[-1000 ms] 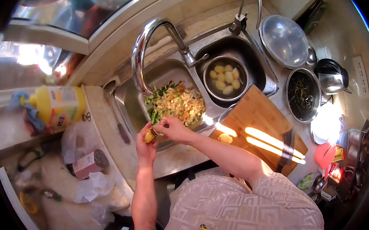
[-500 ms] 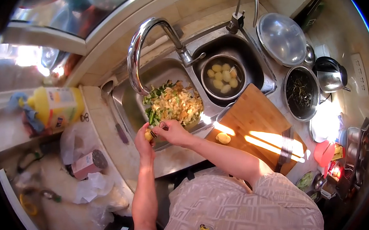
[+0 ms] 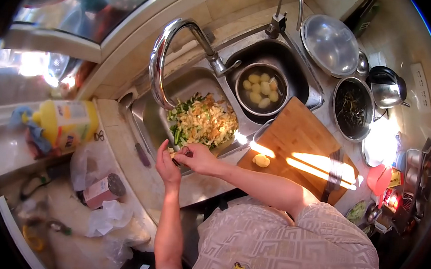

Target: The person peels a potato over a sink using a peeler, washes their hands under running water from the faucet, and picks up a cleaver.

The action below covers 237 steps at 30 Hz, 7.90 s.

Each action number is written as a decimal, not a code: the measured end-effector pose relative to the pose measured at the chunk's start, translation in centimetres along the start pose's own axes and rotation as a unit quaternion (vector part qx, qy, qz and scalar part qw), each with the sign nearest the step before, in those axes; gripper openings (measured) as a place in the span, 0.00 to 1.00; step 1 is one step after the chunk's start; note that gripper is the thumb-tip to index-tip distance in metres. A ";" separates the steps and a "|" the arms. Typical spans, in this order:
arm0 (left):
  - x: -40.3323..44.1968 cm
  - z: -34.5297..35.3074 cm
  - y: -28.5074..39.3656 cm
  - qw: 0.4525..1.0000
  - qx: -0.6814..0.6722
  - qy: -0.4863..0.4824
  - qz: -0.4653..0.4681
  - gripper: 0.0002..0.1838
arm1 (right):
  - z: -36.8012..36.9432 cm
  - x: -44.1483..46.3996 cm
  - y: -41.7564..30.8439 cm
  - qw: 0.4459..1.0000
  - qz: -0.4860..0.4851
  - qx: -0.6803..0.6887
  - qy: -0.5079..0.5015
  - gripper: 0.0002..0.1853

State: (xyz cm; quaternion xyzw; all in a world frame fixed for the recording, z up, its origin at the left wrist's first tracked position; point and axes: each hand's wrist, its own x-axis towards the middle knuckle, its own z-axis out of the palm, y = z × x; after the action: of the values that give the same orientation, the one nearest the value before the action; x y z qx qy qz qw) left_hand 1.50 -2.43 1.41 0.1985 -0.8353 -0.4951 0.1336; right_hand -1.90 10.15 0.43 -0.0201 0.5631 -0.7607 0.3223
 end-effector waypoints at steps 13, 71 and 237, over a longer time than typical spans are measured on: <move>-0.6 -0.3 2.3 0.852 -0.392 -0.034 -0.346 0.17 | -0.3 -0.8 -0.5 0.998 -0.045 -0.047 -0.008 0.10; -0.2 -1.8 1.0 0.948 -0.292 -0.073 -0.106 0.08 | -1.7 0.5 -1.7 0.911 0.226 0.343 -0.041 0.12; 2.1 0.4 2.1 0.879 -0.263 -0.157 -0.365 0.27 | -3.6 2.7 -1.7 0.944 -0.250 -0.195 -0.096 0.19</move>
State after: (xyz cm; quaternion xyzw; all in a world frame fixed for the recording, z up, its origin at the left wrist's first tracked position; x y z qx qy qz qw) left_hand -0.93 -2.14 3.12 0.3666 -0.5526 -0.7350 -0.1419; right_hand -6.30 12.09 -0.28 -0.2957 0.6435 -0.6867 0.1639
